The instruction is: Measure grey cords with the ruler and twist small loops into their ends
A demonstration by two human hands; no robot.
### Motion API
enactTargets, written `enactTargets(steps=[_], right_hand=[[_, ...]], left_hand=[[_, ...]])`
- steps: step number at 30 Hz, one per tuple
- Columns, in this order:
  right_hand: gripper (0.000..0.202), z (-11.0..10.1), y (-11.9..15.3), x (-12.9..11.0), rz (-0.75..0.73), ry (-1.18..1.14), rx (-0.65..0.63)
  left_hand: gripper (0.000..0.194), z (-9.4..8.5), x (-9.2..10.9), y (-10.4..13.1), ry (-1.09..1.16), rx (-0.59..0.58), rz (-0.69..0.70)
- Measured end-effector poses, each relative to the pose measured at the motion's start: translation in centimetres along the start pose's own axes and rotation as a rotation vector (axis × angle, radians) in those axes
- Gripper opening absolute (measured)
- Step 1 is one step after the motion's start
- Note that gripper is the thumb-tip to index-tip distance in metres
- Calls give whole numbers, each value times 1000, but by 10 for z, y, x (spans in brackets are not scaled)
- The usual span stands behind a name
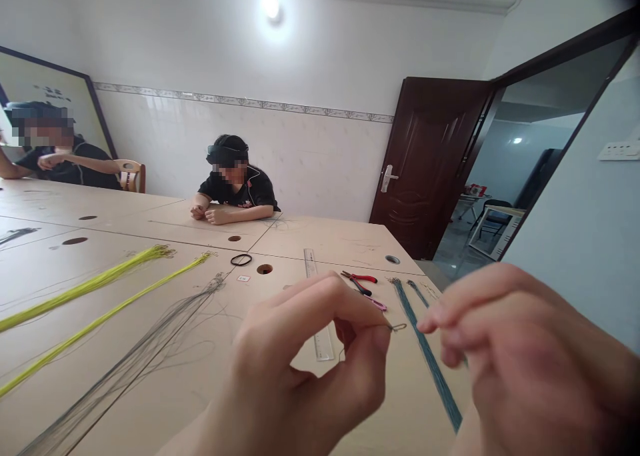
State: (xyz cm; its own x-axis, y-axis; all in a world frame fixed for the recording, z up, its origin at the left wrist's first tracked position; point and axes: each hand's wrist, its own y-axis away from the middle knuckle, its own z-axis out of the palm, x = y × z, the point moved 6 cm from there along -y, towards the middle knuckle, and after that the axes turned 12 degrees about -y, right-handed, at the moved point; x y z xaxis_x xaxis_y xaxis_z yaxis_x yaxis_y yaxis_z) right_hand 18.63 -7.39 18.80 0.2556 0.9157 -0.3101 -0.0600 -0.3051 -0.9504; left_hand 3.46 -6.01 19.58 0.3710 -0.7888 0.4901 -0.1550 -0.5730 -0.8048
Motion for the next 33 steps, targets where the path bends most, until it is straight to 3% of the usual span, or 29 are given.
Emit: enactTargets(steps=[2, 3, 7, 10, 15, 18, 28, 33], right_hand=[[14, 4, -9, -6, -42, -9, 2], [11, 6, -12, -8, -69, -19, -36], [31, 13, -15, -12, -160, -45, -275], [34, 17, -14, -12, -185, -14, -389], [24, 15, -15, -16, -212, -50, -348], [22, 17, -14, -16, -202, -68, -414], [16, 19, -10, -5, 28, -185, -312], [7, -6, -18, 3, 125, 26, -14]], left_hand=[[21, 0, 0, 0, -2, 1, -7], [20, 0, 0, 0, 0, 5, -4], [19, 1, 0, 0, 46, -12, 1], [22, 4, -1, -1, 114, -57, -19], [21, 3, 0, -4, 170, -83, -48], [20, 2, 0, -3, 192, -87, -55], [19, 4, -4, -1, 155, -98, -64], [20, 7, -4, 0, 72, -122, -48]])
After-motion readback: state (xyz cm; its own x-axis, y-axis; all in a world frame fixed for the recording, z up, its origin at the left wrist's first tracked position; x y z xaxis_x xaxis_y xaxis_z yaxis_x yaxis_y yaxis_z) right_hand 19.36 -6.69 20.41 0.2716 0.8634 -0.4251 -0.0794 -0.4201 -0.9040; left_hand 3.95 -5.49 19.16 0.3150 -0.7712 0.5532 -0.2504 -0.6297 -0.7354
